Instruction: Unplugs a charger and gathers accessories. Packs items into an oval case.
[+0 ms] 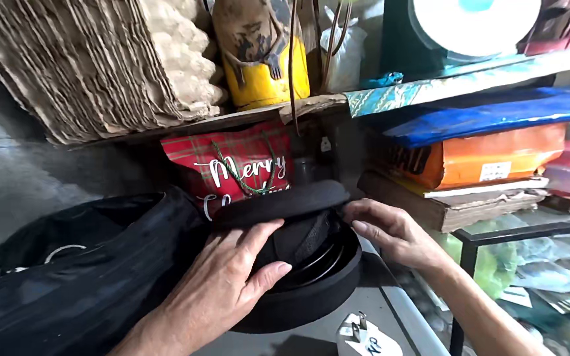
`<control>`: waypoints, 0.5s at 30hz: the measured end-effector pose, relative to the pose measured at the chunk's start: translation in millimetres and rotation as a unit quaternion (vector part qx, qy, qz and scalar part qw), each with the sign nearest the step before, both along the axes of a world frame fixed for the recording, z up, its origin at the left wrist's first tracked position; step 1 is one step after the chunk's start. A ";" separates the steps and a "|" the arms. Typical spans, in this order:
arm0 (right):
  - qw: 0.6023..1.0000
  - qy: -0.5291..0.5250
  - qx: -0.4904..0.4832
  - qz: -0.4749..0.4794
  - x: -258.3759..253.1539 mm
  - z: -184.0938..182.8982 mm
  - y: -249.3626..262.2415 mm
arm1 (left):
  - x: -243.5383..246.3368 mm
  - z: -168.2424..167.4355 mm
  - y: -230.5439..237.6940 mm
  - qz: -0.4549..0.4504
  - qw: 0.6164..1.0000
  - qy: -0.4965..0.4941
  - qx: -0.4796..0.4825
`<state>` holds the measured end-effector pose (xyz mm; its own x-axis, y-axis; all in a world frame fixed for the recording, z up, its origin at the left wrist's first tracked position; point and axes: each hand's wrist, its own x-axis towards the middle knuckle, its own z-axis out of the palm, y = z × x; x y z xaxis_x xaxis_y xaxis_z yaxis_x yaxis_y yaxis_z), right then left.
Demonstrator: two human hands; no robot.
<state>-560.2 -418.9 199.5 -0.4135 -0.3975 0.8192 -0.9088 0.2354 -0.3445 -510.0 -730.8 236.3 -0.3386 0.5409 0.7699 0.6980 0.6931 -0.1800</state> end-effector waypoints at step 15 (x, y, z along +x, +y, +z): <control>0.999 0.034 -0.004 0.019 9.6 -11.3 -8.9 | -3.8 -9.1 12.4 -0.041 0.999 -0.022 -0.009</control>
<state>-550.6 -427.8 188.2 -0.3414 -0.4049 0.8482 -0.9384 0.1984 -0.2830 -513.8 -718.5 227.3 -0.3259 0.5819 0.7451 0.7597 0.6303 -0.1599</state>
